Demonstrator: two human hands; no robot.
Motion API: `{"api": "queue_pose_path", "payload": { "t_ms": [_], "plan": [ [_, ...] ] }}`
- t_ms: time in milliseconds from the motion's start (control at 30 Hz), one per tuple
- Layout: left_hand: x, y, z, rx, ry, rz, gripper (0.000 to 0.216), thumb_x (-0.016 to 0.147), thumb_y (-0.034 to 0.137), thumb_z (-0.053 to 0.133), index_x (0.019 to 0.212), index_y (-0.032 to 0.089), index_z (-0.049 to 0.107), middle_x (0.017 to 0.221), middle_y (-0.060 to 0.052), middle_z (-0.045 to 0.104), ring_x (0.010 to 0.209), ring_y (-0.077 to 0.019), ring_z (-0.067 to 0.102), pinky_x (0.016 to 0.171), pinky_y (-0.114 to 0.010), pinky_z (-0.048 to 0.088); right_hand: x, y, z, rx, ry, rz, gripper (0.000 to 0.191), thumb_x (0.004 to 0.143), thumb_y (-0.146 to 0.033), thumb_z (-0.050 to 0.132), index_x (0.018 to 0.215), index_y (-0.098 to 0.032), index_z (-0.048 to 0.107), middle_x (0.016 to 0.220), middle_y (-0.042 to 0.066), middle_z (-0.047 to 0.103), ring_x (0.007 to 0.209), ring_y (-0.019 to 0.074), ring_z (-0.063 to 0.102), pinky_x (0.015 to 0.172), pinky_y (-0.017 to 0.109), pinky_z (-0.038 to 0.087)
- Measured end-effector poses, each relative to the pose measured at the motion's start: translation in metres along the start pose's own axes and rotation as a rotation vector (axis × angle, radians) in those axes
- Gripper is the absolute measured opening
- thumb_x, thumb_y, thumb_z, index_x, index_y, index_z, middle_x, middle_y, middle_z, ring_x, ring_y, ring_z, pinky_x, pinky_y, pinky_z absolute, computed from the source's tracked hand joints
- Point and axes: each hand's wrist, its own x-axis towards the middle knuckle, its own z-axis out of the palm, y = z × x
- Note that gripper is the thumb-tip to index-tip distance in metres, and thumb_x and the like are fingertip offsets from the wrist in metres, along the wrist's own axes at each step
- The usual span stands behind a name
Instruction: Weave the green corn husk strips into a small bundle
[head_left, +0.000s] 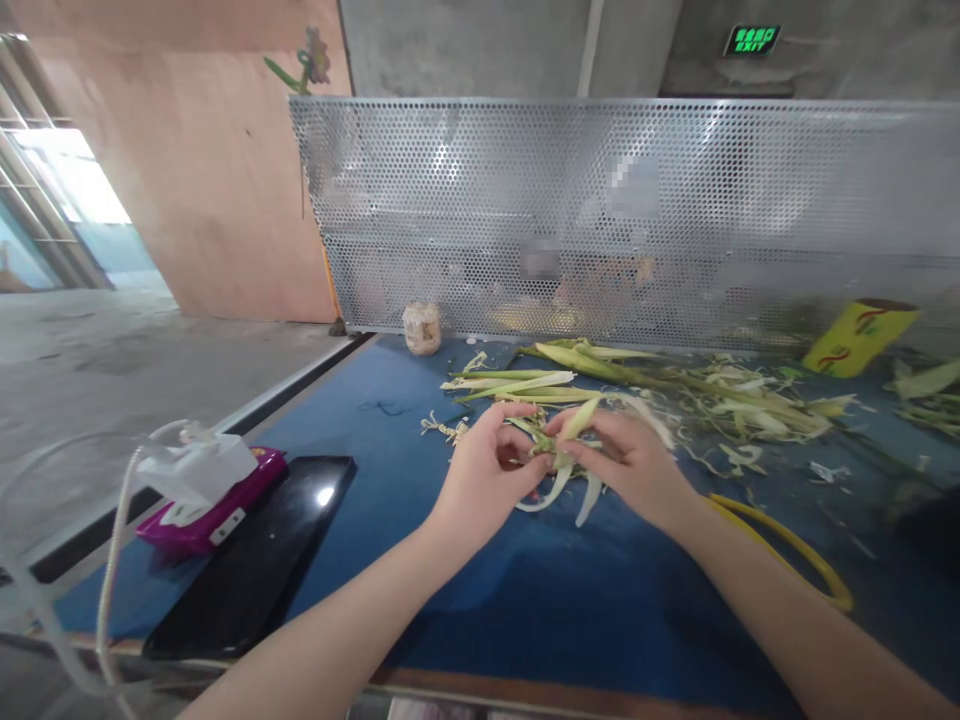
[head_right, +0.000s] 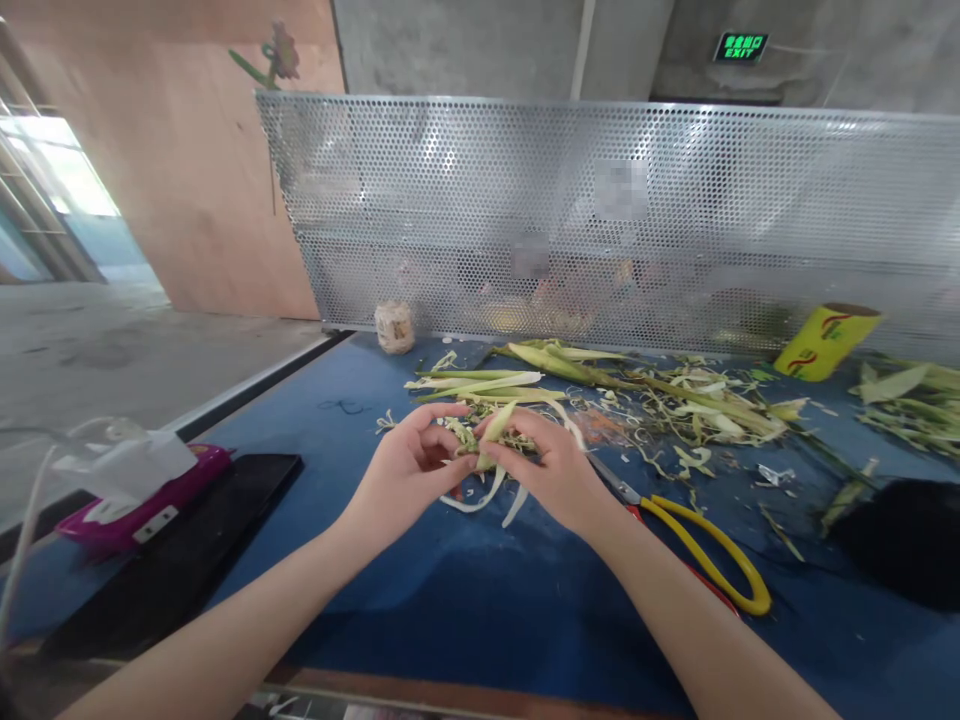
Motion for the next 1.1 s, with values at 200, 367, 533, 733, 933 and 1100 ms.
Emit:
{"api": "queue_pose_path", "payload": {
  "t_ms": [200,367,533,733,933,1100],
  "plan": [
    [0.000,-0.001,0.001,0.170,0.016,0.091,0.031,0.071,0.016,0.057,0.100,0.020,0.049,0.065,0.005,0.050,0.060,-0.0096,0.053,0.057,-0.023,0.048,0.002,0.004,-0.002,0.031,-0.041,0.084,0.007,0.078,-0.026,0.055,0.073,-0.021,0.055,0.079,0.002,0.059,0.078,0.0174,0.057,0.073,0.032,0.046],
    [0.000,-0.002,0.001,0.322,0.024,0.190,0.034,0.072,0.014,0.055,0.104,0.023,0.048,0.070,0.005,0.052,0.064,-0.0090,0.054,0.063,-0.023,0.047,0.004,0.002,-0.005,0.001,-0.091,0.103,0.005,0.077,-0.024,0.056,0.074,-0.021,0.054,0.076,0.001,0.056,0.075,0.0161,0.054,0.069,0.030,0.044],
    [-0.002,0.003,0.002,0.255,0.004,0.163,0.031,0.073,0.015,0.054,0.102,0.021,0.049,0.071,0.003,0.052,0.060,-0.0092,0.055,0.056,-0.022,0.048,0.004,0.000,-0.004,0.127,-0.107,0.148,0.008,0.077,-0.023,0.056,0.073,-0.020,0.050,0.072,-0.001,0.055,0.072,0.0138,0.055,0.067,0.027,0.044],
    [0.002,0.002,0.000,-0.017,-0.024,0.029,0.029,0.073,0.018,0.056,0.100,0.019,0.046,0.075,0.002,0.055,0.043,-0.0055,0.048,0.041,-0.022,0.044,0.001,-0.002,0.000,0.197,-0.126,0.235,0.012,0.079,-0.027,0.054,0.070,-0.020,0.050,0.066,-0.001,0.057,0.064,0.0124,0.057,0.063,0.026,0.045],
    [0.001,0.003,0.004,-0.007,-0.037,0.023,0.025,0.078,0.019,0.050,0.102,0.020,0.045,0.079,0.003,0.049,0.044,-0.0038,0.049,0.042,-0.020,0.045,0.001,-0.002,0.001,0.121,-0.083,0.199,0.018,0.081,-0.030,0.049,0.068,-0.019,0.051,0.063,-0.001,0.056,0.060,0.0116,0.054,0.059,0.024,0.044],
    [0.000,0.006,0.008,-0.069,-0.027,-0.007,0.024,0.079,0.020,0.048,0.102,0.021,0.038,0.084,0.002,0.045,0.048,-0.0045,0.051,0.044,-0.023,0.051,0.000,-0.007,0.004,-0.039,0.019,0.165,0.022,0.080,-0.029,0.050,0.061,-0.020,0.049,0.058,-0.002,0.053,0.054,0.0109,0.050,0.050,0.023,0.039]
  ]
}}
